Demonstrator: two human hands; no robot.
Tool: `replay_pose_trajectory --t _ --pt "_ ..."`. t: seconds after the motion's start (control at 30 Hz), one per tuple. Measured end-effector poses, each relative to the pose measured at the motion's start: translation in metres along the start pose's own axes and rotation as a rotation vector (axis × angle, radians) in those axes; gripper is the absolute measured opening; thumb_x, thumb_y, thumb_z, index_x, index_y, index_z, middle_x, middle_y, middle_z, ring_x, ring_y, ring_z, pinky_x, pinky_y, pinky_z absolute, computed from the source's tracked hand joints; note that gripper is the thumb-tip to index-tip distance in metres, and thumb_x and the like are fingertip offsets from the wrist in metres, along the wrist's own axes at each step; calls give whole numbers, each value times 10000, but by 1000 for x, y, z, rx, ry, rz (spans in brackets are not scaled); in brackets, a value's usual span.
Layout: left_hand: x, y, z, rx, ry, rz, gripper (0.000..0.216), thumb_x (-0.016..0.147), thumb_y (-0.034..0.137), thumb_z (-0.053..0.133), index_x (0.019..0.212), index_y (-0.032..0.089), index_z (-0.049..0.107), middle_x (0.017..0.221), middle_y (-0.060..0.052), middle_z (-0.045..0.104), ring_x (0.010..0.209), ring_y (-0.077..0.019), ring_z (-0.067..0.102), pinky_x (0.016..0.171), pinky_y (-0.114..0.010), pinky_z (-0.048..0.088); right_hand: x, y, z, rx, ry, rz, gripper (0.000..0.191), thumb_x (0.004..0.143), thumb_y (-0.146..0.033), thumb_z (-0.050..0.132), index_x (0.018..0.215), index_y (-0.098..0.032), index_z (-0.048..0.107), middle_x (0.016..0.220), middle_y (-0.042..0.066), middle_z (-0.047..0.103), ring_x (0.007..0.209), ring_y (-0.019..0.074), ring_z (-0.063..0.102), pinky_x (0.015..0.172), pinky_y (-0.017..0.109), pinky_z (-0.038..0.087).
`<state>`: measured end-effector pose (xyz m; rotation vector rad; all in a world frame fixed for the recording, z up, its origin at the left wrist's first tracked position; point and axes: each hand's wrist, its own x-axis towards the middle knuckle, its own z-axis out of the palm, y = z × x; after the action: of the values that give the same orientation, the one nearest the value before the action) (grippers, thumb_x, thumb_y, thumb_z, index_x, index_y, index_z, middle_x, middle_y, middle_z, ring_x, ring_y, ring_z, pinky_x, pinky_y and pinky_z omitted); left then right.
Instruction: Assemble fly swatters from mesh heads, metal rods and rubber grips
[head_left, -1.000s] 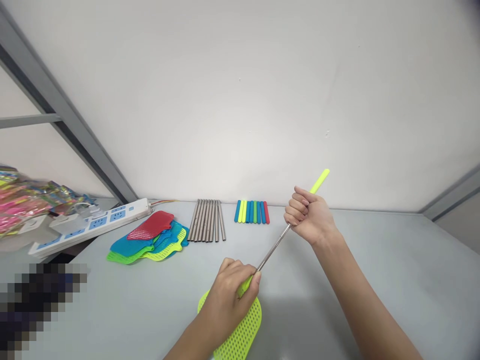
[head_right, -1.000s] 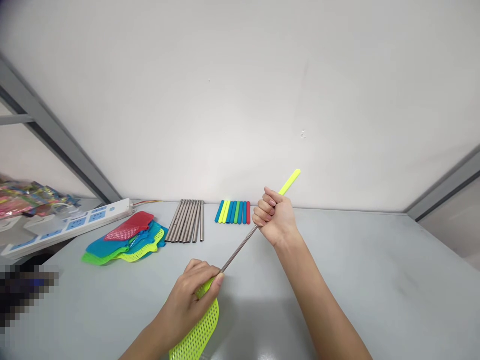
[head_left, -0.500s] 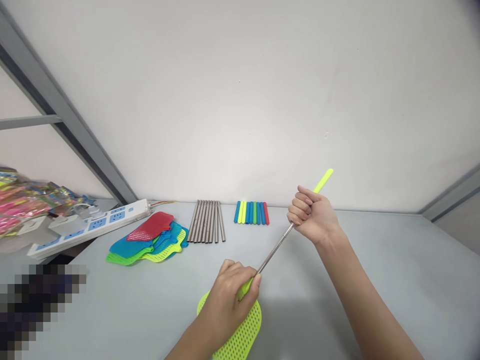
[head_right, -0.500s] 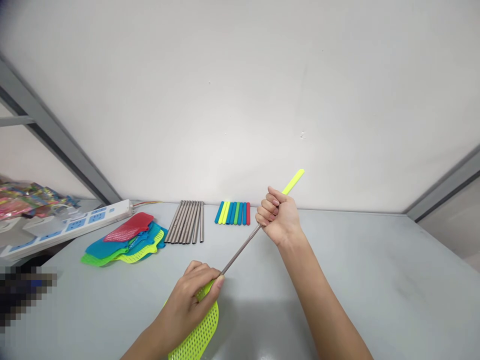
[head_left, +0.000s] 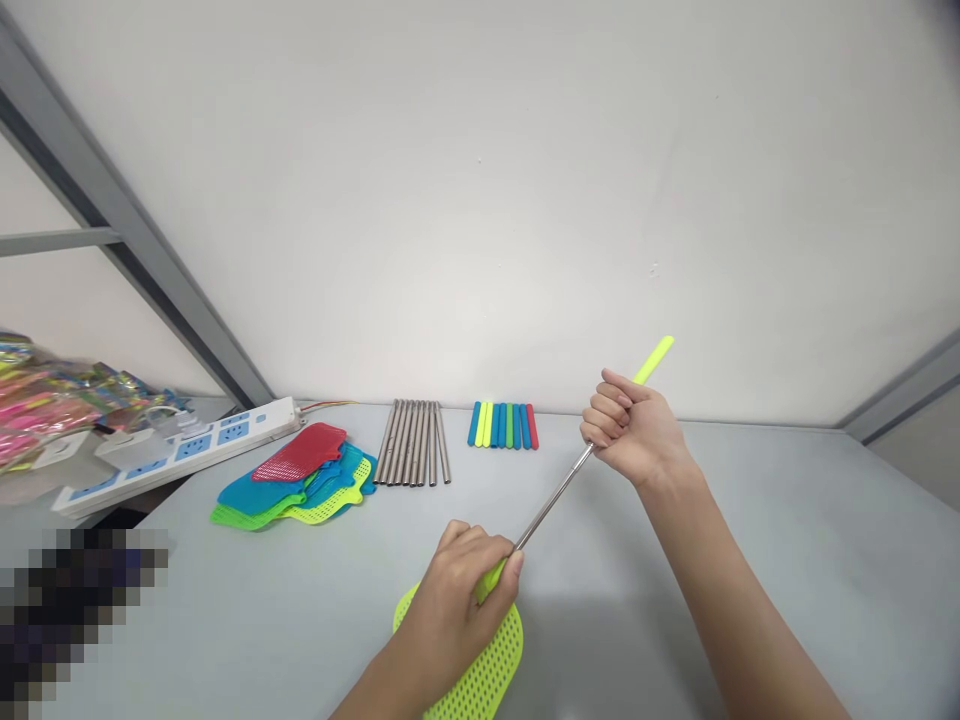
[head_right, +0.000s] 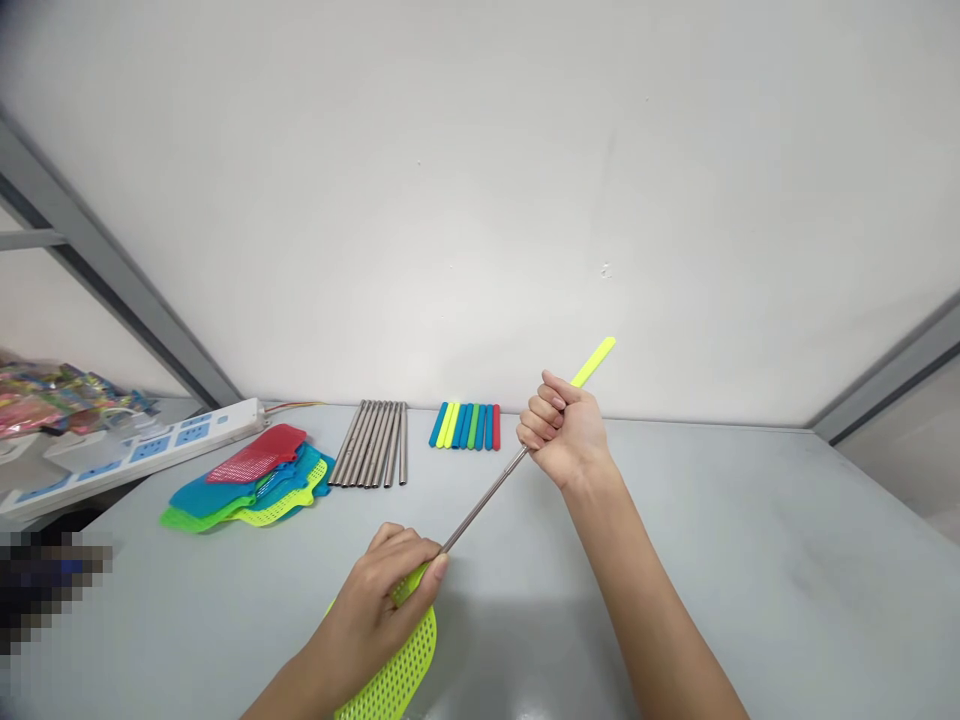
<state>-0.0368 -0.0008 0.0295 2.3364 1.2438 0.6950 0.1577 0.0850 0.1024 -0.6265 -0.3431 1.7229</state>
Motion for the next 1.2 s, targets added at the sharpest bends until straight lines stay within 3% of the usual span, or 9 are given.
replay_pose_trajectory --t 0.7,1.2 --pt "-2 -1 0 -5 -42 11 265 844 233 318 588 188 266 546 39 313 548 -104 316 630 -255 309 -2 -15 -5 14 5 -32 377 720 -189 478 524 -193 156 443 -68 81 370 78 74 313 222 133" --pt "-3 -1 6 -11 -45 28 245 848 226 320 606 188 322 557 40 345 545 -100 332 638 -261 321 -5 -25 -7 3 -13 -68 374 725 -191 482 515 -189 172 438 -70 79 367 75 68 311 218 123"
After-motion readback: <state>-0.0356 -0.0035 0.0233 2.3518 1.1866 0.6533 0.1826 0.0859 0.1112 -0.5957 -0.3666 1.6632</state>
